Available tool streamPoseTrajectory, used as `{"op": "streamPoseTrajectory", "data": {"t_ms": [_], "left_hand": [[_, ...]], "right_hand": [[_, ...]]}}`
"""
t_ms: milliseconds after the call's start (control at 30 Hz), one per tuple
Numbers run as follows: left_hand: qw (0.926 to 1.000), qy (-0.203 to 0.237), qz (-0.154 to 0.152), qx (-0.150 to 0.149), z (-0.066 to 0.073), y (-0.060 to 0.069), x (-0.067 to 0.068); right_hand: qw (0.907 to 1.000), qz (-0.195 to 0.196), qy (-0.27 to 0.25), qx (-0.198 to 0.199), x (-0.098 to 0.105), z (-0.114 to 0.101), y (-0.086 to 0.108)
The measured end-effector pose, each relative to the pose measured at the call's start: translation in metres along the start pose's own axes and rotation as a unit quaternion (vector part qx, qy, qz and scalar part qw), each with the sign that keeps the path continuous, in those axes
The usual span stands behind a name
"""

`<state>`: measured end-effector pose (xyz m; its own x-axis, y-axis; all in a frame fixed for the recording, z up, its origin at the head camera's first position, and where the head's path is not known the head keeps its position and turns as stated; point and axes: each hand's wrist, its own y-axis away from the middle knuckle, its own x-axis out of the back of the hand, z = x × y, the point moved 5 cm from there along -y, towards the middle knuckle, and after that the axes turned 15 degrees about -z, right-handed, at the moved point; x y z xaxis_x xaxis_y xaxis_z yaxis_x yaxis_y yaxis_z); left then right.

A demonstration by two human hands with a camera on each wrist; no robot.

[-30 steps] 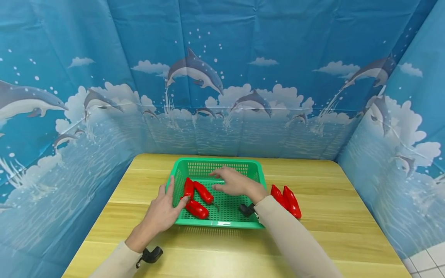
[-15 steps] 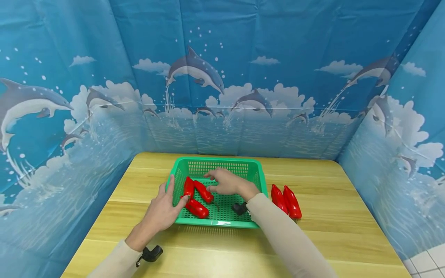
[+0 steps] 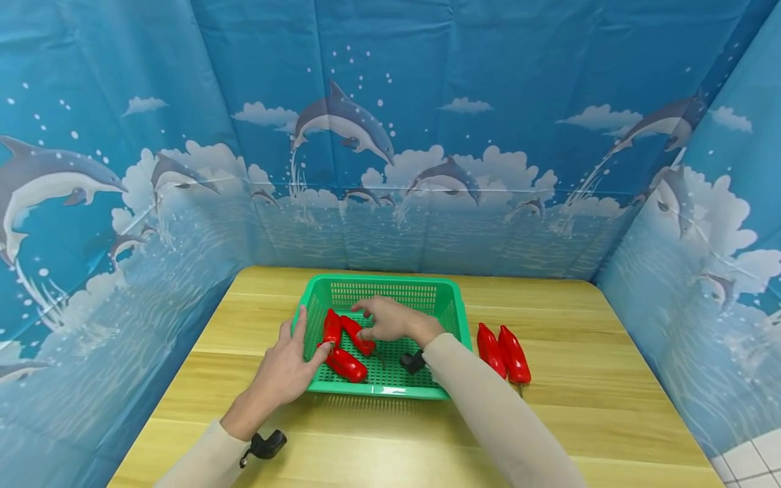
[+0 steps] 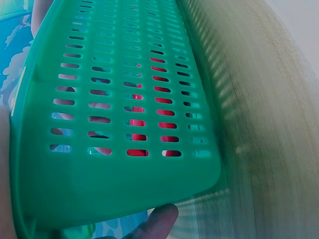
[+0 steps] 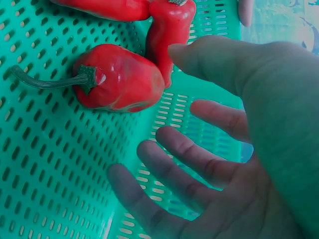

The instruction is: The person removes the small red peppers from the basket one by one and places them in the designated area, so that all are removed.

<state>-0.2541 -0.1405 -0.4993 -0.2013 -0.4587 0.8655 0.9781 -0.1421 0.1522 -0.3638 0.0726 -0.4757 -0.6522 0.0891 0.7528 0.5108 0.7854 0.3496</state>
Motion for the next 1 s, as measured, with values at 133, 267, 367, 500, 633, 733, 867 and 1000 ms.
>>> {"op": "streamPoseTrajectory", "data": {"t_ms": [133, 267, 367, 500, 633, 733, 867, 1000], "left_hand": [[1.0, 0.004, 0.0, -0.002, 0.0, 0.0, 0.0], [1.0, 0.003, 0.002, -0.003, 0.0, 0.0, 0.0], [1.0, 0.003, 0.002, -0.001, -0.001, 0.001, 0.0], [1.0, 0.003, 0.005, -0.002, -0.002, 0.001, 0.0], [1.0, 0.004, 0.005, -0.006, 0.0, 0.001, 0.0], [1.0, 0.006, 0.003, -0.005, 0.0, 0.001, 0.0], [1.0, 0.008, 0.0, -0.001, 0.001, -0.001, 0.0], [1.0, 0.009, -0.004, -0.001, 0.001, -0.001, 0.0]], "right_hand": [[0.9999, -0.013, -0.007, -0.001, -0.002, 0.003, -0.007], [0.9994, -0.029, -0.017, -0.008, -0.006, 0.005, -0.012], [0.999, -0.037, -0.02, -0.014, -0.008, 0.006, -0.015], [0.9987, -0.039, -0.022, -0.024, -0.01, 0.007, -0.017], [0.998, -0.042, -0.034, -0.032, -0.012, 0.009, -0.018], [0.9976, -0.044, -0.043, -0.032, -0.012, 0.01, -0.019], [0.9973, -0.046, -0.048, -0.03, -0.012, 0.011, -0.022], [0.9966, -0.049, -0.057, -0.034, -0.012, 0.012, -0.023]]}}
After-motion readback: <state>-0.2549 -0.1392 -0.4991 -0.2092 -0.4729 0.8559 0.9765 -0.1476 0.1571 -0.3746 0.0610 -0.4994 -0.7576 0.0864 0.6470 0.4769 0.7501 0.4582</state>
